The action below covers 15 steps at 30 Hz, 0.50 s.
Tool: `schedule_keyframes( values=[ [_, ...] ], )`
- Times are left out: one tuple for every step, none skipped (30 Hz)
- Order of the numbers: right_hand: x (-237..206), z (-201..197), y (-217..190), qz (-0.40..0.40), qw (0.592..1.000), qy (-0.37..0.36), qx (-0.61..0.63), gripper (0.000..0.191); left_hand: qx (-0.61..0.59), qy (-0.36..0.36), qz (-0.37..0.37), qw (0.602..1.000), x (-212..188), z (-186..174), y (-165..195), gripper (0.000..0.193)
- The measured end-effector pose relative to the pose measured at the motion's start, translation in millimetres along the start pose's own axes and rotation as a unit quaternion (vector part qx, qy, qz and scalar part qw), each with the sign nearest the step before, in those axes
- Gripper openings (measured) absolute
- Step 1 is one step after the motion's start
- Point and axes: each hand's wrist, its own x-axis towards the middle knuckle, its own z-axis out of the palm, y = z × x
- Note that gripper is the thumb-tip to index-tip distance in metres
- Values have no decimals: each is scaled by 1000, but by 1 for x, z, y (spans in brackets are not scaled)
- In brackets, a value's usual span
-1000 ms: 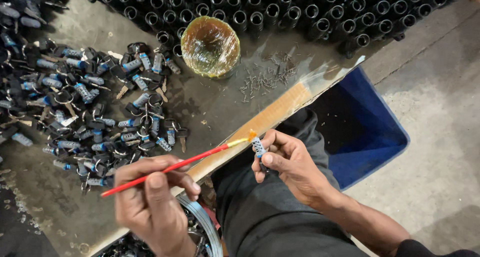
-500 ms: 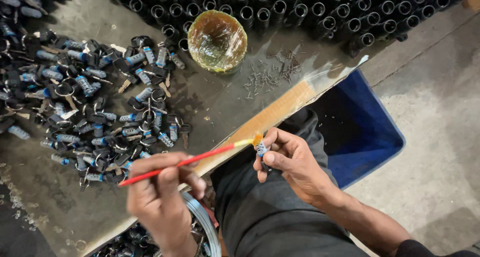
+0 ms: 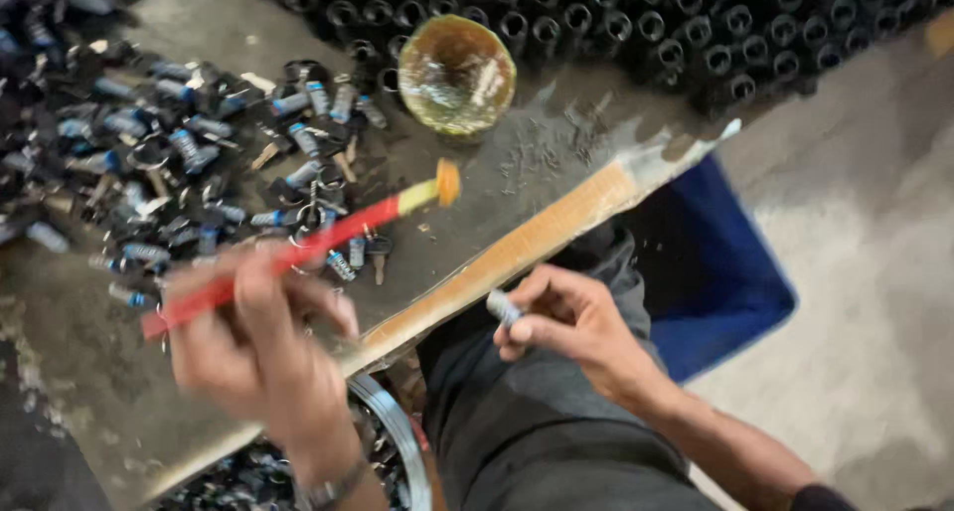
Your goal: The person repeatedly picks up small key blanks, applies a yellowish substance from a container using a red-handled brush, and places the treated blanks into a pile. The person works at a table with many similar key blanks and black cylindrical objects nearby.
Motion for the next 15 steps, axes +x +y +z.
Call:
schedule_keyframes(
  values=[
    [0, 2, -2, 11, 999, -17, -37, 20, -18, -19, -4, 1000, 13, 5, -3, 16],
    [-2, 3, -3, 25, 997, -32, -72, 23, -14, -53, 10, 998, 29, 11, -8, 17],
    [-4, 6, -3, 38, 993, -45, -103, 28, -10, -88, 25, 996, 45, 18, -13, 19],
    [-6, 9, -2, 50, 988, -58, -132, 32, 17, -140, 58, 988, 59, 23, -15, 22],
    [-7, 11, 0, 64, 984, -80, -146, 36, 139, -161, 74, 974, 66, 22, -13, 22],
    [-7, 12, 3, 75, 979, -98, -160, 40, 257, -183, 89, 945, 73, 22, -11, 22],
    [-7, 13, 8, 86, 975, -115, -171, 44, 370, -205, 102, 900, 78, 20, -8, 22],
    [-7, 14, 14, 83, 973, -130, -171, 45, 382, -189, 58, 903, 77, 13, -1, 21],
    [-5, 16, 21, 80, 971, -147, -170, 47, 394, -170, 14, 903, 71, 1, 9, 20],
    [-2, 18, 29, 77, 969, -165, -169, 48, 406, -151, -31, 901, 65, -11, 18, 18],
    [2, 23, 39, 69, 958, -195, -196, 49, 415, -148, 12, 898, 60, -22, 25, 17],
    [7, 31, 53, 61, 946, -226, -223, 49, 424, -144, 53, 893, 54, -33, 30, 16],
    [12, 43, 68, 55, 932, -256, -249, 50, 432, -141, 93, 886, 49, -41, 31, 15],
    [18, 58, 84, 25, 912, -311, -267, 52, 444, -154, 97, 877, 43, -45, 28, 15],
    [26, 76, 99, -8, 885, -368, -284, 54, 457, -163, 104, 868, 38, -46, 22, 16]
  ],
)
